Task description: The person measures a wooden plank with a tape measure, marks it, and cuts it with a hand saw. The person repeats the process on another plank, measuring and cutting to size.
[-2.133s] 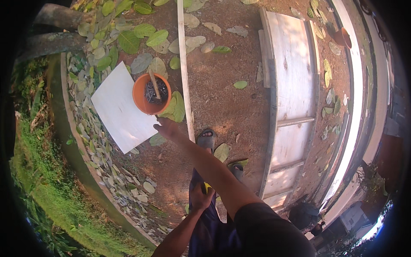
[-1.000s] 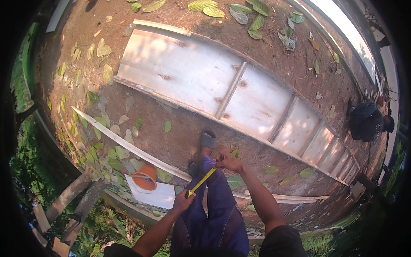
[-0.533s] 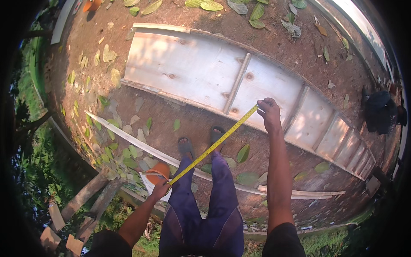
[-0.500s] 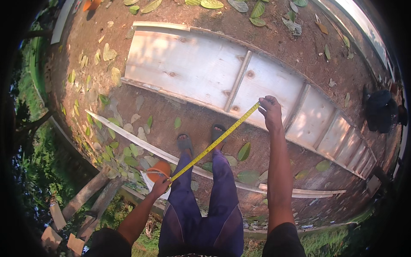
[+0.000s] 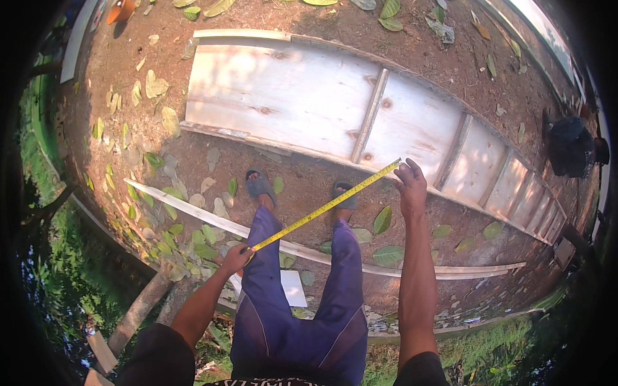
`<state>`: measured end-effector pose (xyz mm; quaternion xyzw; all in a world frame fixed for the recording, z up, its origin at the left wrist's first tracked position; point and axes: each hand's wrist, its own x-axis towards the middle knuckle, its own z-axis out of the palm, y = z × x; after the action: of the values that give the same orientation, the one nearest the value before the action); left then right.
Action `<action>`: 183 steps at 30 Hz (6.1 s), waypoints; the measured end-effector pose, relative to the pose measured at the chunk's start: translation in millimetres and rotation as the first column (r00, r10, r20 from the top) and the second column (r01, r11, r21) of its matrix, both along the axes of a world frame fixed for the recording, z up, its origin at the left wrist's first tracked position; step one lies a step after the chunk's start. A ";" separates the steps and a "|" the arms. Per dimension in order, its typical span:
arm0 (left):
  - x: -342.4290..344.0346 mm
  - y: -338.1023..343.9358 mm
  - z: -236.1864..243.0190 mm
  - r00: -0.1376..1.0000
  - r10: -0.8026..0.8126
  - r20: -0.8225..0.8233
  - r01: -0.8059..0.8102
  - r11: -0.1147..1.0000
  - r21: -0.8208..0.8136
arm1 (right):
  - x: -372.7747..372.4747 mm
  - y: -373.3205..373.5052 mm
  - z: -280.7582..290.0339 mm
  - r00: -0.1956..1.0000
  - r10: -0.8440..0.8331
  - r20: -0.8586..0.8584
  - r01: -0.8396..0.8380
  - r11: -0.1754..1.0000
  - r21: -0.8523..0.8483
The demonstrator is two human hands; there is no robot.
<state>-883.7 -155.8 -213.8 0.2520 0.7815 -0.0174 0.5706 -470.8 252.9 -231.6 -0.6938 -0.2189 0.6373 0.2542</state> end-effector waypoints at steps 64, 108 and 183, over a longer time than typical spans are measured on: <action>7.2 179.7 -280.2 0.863 0.504 0.036 -0.503 0.864 -0.032 | -197.3 -298.0 49.4 0.081 0.996 0.024 -0.691 0.073 -0.719; -473.3 119.0 -311.8 0.827 0.557 -0.080 -0.548 0.829 0.109 | -406.0 -321.8 41.5 0.015 0.997 0.073 -0.350 0.074 -0.934; -484.3 135.2 -317.8 0.798 0.597 -0.084 -0.599 0.801 -0.004 | -420.3 -334.9 41.7 -0.056 0.993 0.101 -0.342 0.077 -0.937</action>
<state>-1368.1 -20.6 -531.7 -0.0167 0.8425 0.1417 0.5194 -891.1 -82.0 -190.0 -0.6557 -0.4061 0.2871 -0.5681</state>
